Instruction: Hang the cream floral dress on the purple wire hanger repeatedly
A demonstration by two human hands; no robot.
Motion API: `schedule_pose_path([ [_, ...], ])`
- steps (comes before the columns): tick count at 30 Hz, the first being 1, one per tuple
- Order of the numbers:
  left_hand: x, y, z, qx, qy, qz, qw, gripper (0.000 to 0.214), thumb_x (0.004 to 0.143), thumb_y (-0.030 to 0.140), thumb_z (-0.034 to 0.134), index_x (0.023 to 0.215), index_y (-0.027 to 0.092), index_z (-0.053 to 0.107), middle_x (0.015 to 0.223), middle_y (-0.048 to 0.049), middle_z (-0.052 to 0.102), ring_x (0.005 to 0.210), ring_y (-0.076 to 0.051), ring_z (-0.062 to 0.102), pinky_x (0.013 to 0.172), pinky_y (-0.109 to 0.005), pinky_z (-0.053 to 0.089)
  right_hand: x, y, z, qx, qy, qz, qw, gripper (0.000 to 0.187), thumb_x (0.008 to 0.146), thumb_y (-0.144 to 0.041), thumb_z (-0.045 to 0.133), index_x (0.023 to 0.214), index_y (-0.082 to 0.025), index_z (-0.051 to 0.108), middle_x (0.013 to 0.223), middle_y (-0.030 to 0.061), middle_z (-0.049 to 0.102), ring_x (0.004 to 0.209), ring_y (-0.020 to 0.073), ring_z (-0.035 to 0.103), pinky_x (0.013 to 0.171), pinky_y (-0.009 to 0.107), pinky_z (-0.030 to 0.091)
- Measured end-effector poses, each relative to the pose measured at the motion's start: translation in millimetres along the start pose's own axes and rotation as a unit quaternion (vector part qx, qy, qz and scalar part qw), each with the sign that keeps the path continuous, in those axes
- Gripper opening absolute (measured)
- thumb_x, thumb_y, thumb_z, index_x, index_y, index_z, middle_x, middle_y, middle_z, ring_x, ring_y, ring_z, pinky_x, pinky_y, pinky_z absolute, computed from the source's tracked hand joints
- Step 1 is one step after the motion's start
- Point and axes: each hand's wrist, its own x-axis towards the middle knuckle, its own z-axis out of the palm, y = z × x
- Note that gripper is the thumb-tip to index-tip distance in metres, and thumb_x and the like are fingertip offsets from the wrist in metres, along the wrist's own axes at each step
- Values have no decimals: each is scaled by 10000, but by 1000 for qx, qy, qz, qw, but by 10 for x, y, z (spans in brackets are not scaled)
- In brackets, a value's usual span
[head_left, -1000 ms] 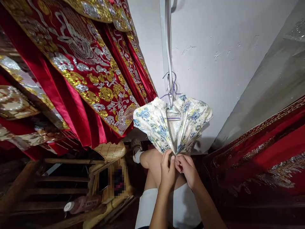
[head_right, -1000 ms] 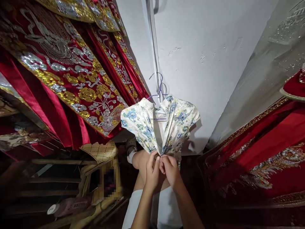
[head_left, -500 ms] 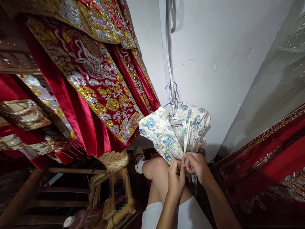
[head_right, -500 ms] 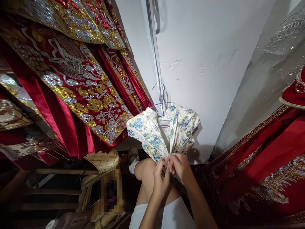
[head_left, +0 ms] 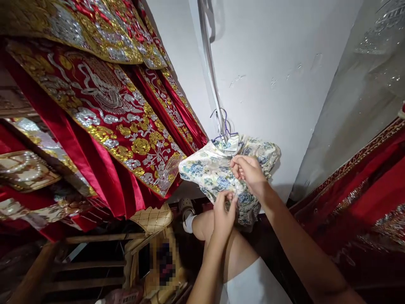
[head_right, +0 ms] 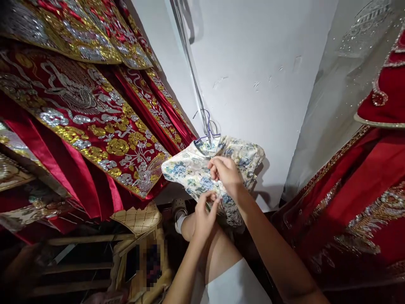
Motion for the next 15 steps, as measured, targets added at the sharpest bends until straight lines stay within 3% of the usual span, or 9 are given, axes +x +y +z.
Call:
schedule_pose_path([
  [3, 539, 431, -149, -12, 73, 82, 994, 339, 973, 370, 549, 1281, 237, 601, 1058, -88, 674, 967, -231, 618, 929, -355, 456, -43, 22, 33, -35, -24, -23, 999, 189, 783, -293, 541, 630, -196, 596, 435, -49, 507, 401, 84, 409, 421, 202, 318],
  [7, 1023, 824, -277, 117, 23, 225, 967, 162, 986, 293, 532, 1023, 205, 663, 965, -67, 671, 887, -194, 612, 840, -319, 477, 17, -20, 39, -79, -13, -75, 994, 193, 794, -271, 524, 636, -195, 605, 429, -54, 493, 411, 90, 421, 453, 216, 323],
  [9, 1107, 925, -292, 165, 27, 267, 949, 140, 986, 252, 528, 923, 188, 635, 900, -57, 651, 848, -177, 602, 795, -298, 473, 78, 42, 18, -102, 8, -92, 991, 194, 807, -261, 517, 654, -193, 615, 437, -58, 487, 416, 93, 421, 457, 225, 308],
  [11, 1142, 986, -322, 180, 65, 292, 937, 132, 988, 228, 519, 912, 180, 615, 888, -52, 643, 854, -169, 599, 804, -296, 466, 128, 181, -26, -133, 28, -93, 986, 189, 805, -248, 520, 653, -193, 618, 448, -57, 488, 428, 99, 430, 464, 233, 296],
  [13, 1189, 982, -418, 164, 133, 287, 934, 125, 985, 234, 526, 915, 178, 614, 903, -49, 648, 883, -168, 596, 838, -301, 462, 135, 356, -91, -154, 43, -74, 984, 196, 794, -244, 525, 623, -195, 607, 440, -53, 484, 433, 106, 432, 470, 242, 290],
  [15, 1270, 869, -598, 108, 223, 234, 940, 124, 974, 257, 546, 906, 178, 614, 906, -38, 646, 886, -160, 591, 852, -292, 463, 78, 512, -166, -150, 45, -48, 986, 217, 787, -254, 525, 587, -200, 591, 424, -51, 474, 429, 110, 418, 470, 250, 281],
])
